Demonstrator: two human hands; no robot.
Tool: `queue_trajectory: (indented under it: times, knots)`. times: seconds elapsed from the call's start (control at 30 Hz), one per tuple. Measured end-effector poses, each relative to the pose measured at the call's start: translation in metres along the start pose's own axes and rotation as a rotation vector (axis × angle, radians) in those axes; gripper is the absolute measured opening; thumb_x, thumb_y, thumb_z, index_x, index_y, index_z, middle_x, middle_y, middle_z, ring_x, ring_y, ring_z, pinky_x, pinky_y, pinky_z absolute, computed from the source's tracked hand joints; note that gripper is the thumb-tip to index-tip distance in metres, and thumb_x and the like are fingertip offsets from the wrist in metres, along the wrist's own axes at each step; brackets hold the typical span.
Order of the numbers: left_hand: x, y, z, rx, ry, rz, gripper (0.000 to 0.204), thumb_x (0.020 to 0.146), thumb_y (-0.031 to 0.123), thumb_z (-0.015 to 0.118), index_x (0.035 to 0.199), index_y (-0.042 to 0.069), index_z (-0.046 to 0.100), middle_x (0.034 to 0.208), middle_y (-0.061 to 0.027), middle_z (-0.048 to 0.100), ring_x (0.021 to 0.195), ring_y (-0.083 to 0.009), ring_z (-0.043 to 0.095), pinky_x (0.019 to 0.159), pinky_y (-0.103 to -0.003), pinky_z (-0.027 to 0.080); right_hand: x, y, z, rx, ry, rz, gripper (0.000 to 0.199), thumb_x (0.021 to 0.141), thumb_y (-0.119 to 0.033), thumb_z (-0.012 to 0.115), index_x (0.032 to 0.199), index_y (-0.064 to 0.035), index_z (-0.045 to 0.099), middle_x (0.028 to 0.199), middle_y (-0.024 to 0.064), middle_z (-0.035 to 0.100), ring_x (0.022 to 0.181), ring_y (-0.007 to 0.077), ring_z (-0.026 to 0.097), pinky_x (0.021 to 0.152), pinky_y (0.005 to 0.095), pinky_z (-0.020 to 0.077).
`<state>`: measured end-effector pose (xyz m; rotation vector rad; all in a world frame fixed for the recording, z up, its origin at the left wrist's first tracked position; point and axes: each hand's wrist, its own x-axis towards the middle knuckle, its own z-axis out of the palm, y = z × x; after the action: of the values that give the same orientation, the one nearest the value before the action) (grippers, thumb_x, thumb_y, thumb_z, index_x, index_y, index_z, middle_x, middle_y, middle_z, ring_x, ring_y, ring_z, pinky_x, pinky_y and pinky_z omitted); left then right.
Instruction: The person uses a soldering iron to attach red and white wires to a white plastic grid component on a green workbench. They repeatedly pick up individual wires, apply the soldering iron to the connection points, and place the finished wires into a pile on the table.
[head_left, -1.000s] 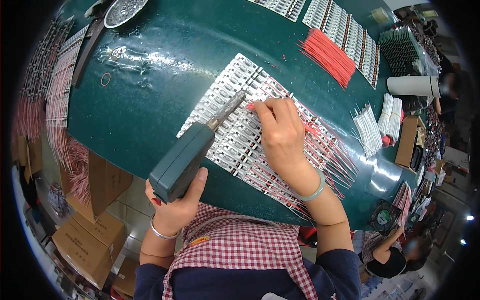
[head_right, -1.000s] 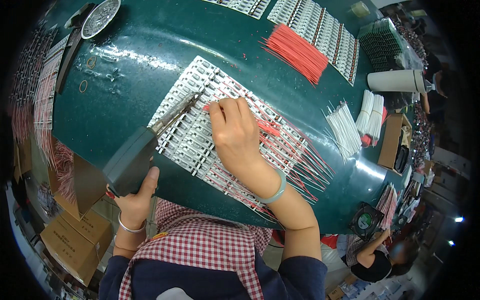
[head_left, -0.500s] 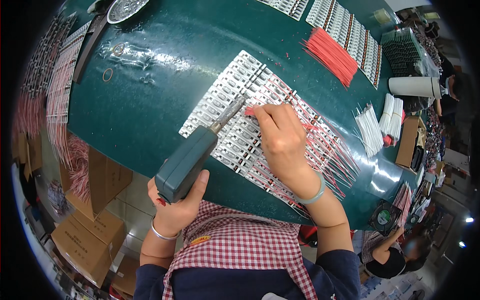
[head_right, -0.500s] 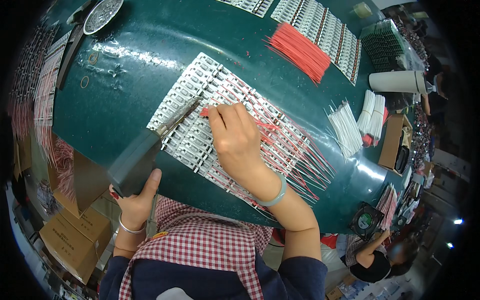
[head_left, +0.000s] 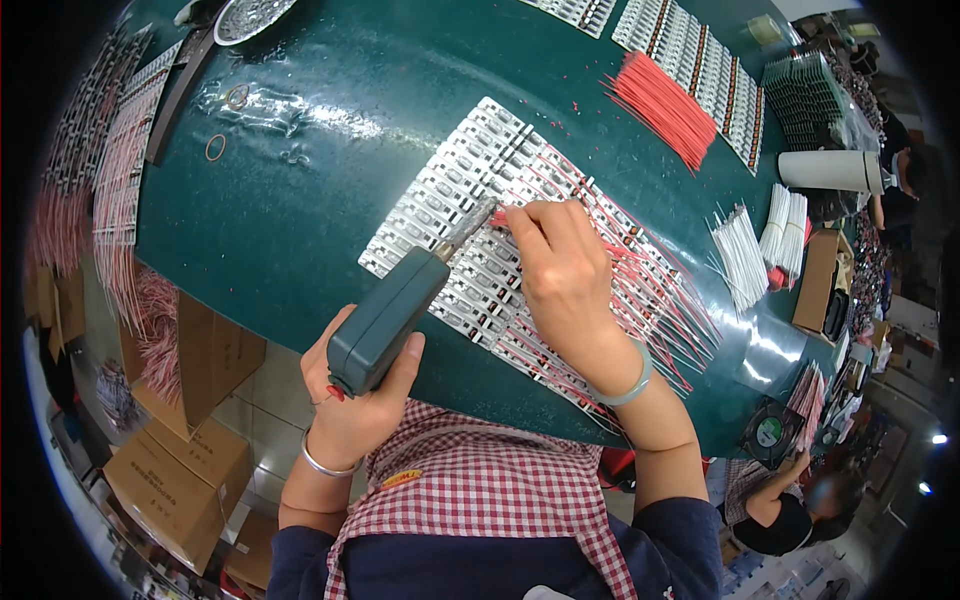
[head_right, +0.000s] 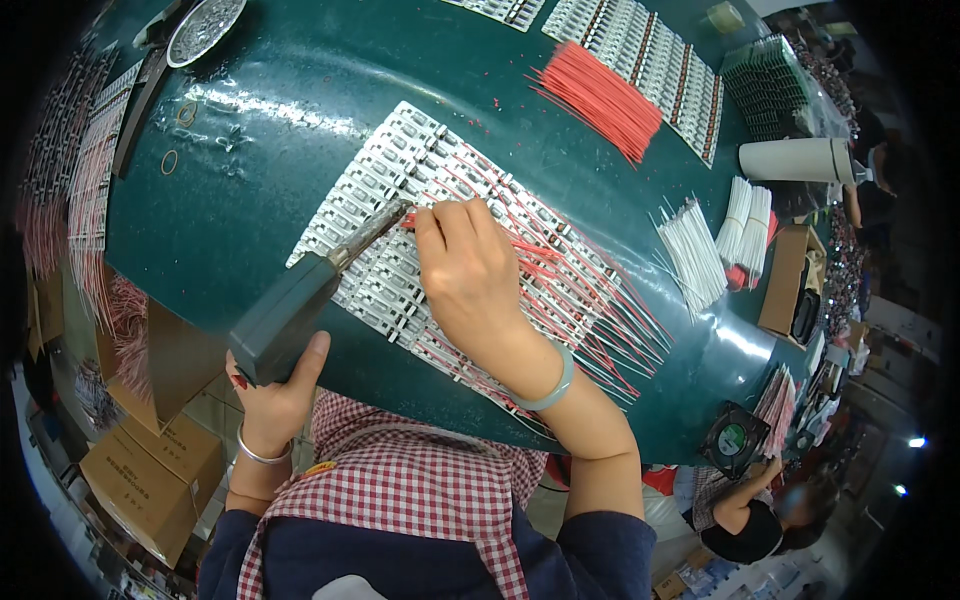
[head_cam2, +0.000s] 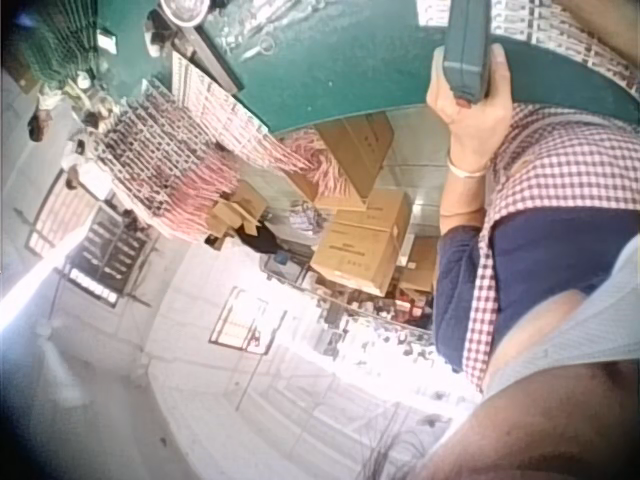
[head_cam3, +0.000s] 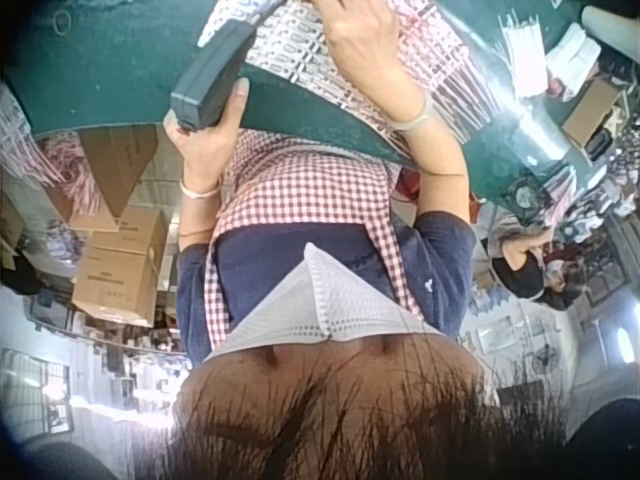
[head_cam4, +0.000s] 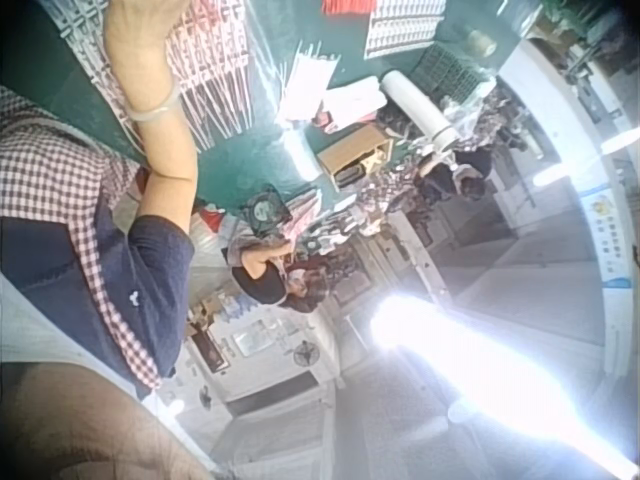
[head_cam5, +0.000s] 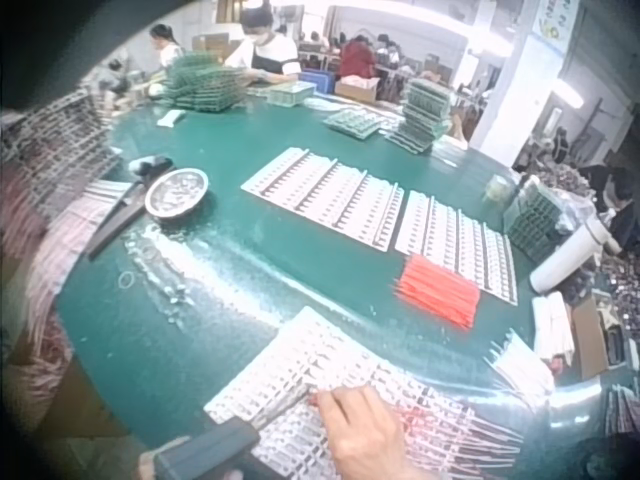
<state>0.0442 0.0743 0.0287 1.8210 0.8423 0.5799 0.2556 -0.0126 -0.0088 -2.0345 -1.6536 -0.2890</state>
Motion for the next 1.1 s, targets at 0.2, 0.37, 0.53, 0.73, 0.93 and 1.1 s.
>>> queue_trajectory:
  times: [0.2, 0.37, 0.53, 0.73, 0.93, 1.1]
  knots:
    - [-0.011, -0.007, -0.002, -0.006, 0.091, -0.014, 0.021, 0.079, 0.004, 0.078, 0.097, -0.003, 0.071, 0.085, -0.0107, 0.071, 0.068, -0.0176, 0.067, 0.062, -0.028, 0.053, 0.0, 0.0, 0.001, -0.008, 0.007, -0.005, 0.027, 0.072, 0.002, 0.064, 0.098, 0.0068, 0.065, 0.09, 0.0132, 0.058, 0.082, 0.0268, 0.057, 0.064, 0.035, 0.0484]
    - [-0.015, -0.005, -0.006, -0.046, 0.119, -0.076, 0.024, 0.079, 0.006, 0.079, 0.1, -0.003, 0.072, 0.086, -0.0127, 0.074, 0.072, -0.0192, 0.071, 0.065, -0.029, 0.054, 0.0, 0.0, 0.002, -0.003, 0.026, 0.001, 0.026, 0.072, 0.002, 0.064, 0.097, 0.0062, 0.065, 0.09, 0.0124, 0.059, 0.081, 0.0265, 0.057, 0.064, 0.0353, 0.0484]
    - [-0.018, -0.007, -0.009, -0.027, 0.117, -0.05, 0.023, 0.079, 0.006, 0.079, 0.099, -0.004, 0.071, 0.086, -0.0127, 0.074, 0.07, -0.0199, 0.071, 0.065, -0.029, 0.054, -0.003, 0.0, 0.002, 0.053, 0.099, -0.03, 0.028, 0.071, 0.003, 0.064, 0.099, 0.0063, 0.066, 0.091, 0.0125, 0.061, 0.079, 0.0259, 0.058, 0.063, 0.0354, 0.0484]
    - [-0.015, -0.008, -0.009, -0.011, 0.103, 0.08, 0.02, 0.079, 0.003, 0.078, 0.096, -0.004, 0.071, 0.085, -0.0121, 0.073, 0.069, -0.0175, 0.069, 0.063, -0.028, 0.053, -0.008, -0.009, 0.0, 0.08, 0.056, -0.006, 0.031, 0.069, 0.004, 0.063, 0.1, 0.007, 0.065, 0.091, 0.0127, 0.061, 0.078, 0.0261, 0.058, 0.063, 0.0354, 0.0494]
    - [-0.015, -0.007, -0.007, -0.051, 0.087, 0.047, 0.019, 0.078, 0.0, 0.078, 0.094, -0.005, 0.07, 0.085, -0.0115, 0.071, 0.069, -0.0166, 0.068, 0.063, -0.027, 0.052, -0.007, -0.008, 0.001, 0.068, 0.041, -0.008, 0.033, 0.069, 0.004, 0.063, 0.101, 0.0069, 0.065, 0.093, 0.0136, 0.061, 0.081, 0.0268, 0.058, 0.064, 0.0356, 0.0499]
    - [-0.014, -0.009, -0.006, -0.016, 0.078, 0.091, 0.019, 0.077, -0.002, 0.078, 0.093, -0.005, 0.07, 0.085, -0.011, 0.071, 0.069, -0.0154, 0.067, 0.062, -0.026, 0.053, -0.007, -0.009, 0.0, 0.072, 0.034, -0.01, 0.033, 0.069, 0.004, 0.063, 0.102, 0.0066, 0.064, 0.095, 0.0139, 0.061, 0.082, 0.0273, 0.058, 0.065, 0.0359, 0.0505]
